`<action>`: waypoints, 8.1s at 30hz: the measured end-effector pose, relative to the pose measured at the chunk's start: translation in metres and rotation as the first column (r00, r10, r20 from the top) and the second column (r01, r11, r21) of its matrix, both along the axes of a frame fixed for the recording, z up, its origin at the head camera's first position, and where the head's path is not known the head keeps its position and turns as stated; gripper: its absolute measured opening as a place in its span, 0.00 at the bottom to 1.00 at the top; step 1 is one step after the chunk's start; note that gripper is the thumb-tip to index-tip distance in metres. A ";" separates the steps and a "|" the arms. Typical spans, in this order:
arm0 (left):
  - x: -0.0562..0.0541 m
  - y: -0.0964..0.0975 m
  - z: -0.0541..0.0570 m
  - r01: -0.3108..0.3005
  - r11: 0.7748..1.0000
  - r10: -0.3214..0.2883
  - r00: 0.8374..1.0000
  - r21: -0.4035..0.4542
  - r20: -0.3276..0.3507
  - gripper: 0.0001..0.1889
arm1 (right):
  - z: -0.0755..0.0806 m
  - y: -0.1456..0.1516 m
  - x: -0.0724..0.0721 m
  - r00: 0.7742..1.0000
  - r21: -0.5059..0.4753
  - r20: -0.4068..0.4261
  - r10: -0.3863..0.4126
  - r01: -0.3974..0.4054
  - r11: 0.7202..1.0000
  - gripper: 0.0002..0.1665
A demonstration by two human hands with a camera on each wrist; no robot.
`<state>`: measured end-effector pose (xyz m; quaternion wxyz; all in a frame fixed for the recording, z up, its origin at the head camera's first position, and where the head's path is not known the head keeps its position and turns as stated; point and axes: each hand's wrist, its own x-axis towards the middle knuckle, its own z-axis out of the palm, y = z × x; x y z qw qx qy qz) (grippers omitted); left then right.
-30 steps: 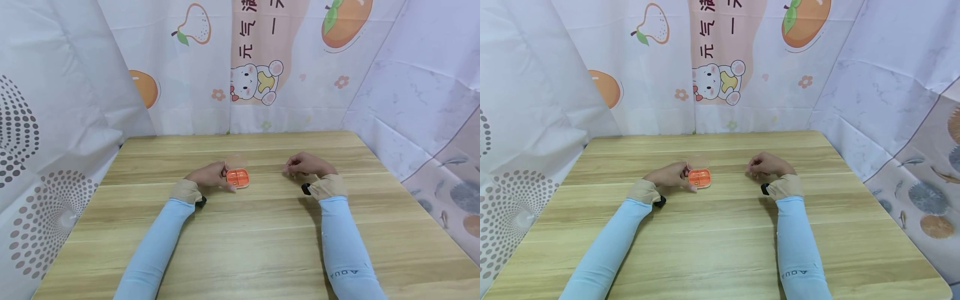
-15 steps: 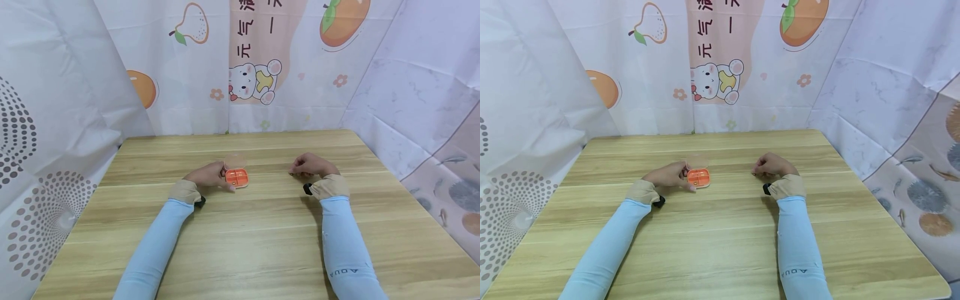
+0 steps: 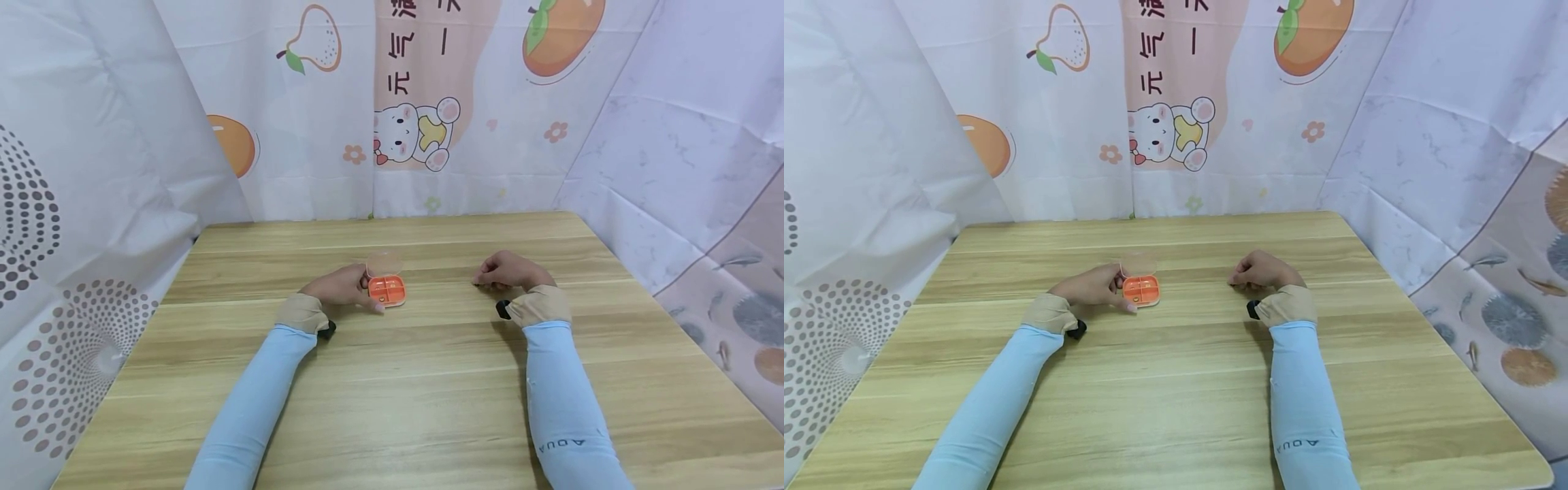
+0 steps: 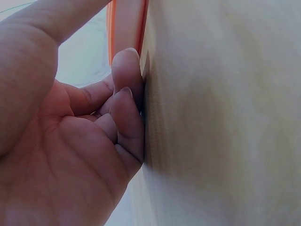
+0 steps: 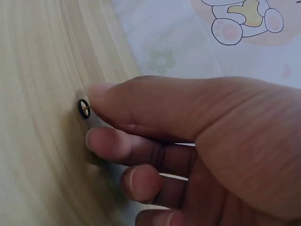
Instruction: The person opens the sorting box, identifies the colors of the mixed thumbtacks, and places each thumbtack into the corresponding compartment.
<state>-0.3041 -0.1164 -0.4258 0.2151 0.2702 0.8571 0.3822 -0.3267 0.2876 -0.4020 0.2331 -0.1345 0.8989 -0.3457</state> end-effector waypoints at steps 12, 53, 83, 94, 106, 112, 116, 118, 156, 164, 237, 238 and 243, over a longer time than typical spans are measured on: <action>-0.002 0.000 -0.002 0.018 1.000 -0.018 1.000 0.014 -0.002 0.26 | -0.002 -0.001 -0.003 0.998 0.060 -0.057 -0.008 0.011 0.998 0.14; -0.002 0.000 -0.001 -0.016 0.999 0.015 0.999 -0.046 -0.038 0.30 | 0.001 -0.016 -0.006 0.961 -0.406 0.030 -0.275 0.263 0.875 0.25; -0.002 0.000 -0.001 0.005 1.000 -0.005 1.000 -0.006 -0.006 0.29 | -0.002 -0.040 -0.005 0.970 -0.144 -0.234 -0.068 0.035 0.989 0.12; -0.001 0.000 0.000 0.001 1.000 -0.001 1.000 -0.017 -0.011 0.29 | -0.003 -0.049 -0.007 0.974 -0.147 -0.219 -0.060 0.028 0.989 0.13; -0.002 -0.001 -0.002 -0.004 1.000 0.003 1.000 -0.030 -0.021 0.31 | 0.000 -0.061 -0.004 0.978 -0.153 -0.203 -0.051 0.019 0.988 0.12; -0.002 0.000 -0.002 0.005 1.000 -0.005 1.000 -0.015 -0.016 0.30 | -0.001 -0.065 -0.005 0.977 -0.139 -0.207 -0.046 0.017 0.990 0.11; -0.001 0.000 0.000 0.007 1.000 -0.007 1.000 -0.007 -0.005 0.29 | 0.000 -0.068 -0.004 0.979 -0.135 -0.203 -0.030 0.002 0.991 0.11; 0.000 0.000 0.000 0.003 1.000 -0.003 1.000 -0.007 -0.002 0.29 | 0.001 -0.070 -0.004 0.979 -0.137 -0.204 -0.017 -0.011 0.990 0.12; -0.004 0.001 -0.004 -0.027 0.999 0.026 1.000 -0.040 -0.016 0.32 | 0.000 -0.096 -0.004 0.970 -0.092 -0.224 0.099 -0.122 0.988 0.08; -0.002 0.001 -0.001 -0.027 0.998 0.026 0.999 -0.048 -0.021 0.30 | 0.002 -0.104 -0.002 0.968 -0.087 -0.228 0.109 -0.132 0.987 0.07; -0.002 0.000 0.000 -0.009 0.998 0.006 0.999 -0.066 -0.053 0.30 | -0.001 -0.149 0.010 0.902 -0.082 -0.274 0.334 -0.368 0.926 0.04; -0.002 0.000 0.000 -0.009 0.998 0.006 0.999 -0.063 -0.048 0.30 | -0.001 -0.149 0.010 0.902 -0.083 -0.273 0.336 -0.370 0.925 0.04; -0.002 0.000 -0.001 -0.015 0.998 0.013 0.999 -0.062 -0.035 0.31 | -0.003 -0.152 0.010 0.899 -0.067 -0.270 0.344 -0.374 0.925 0.03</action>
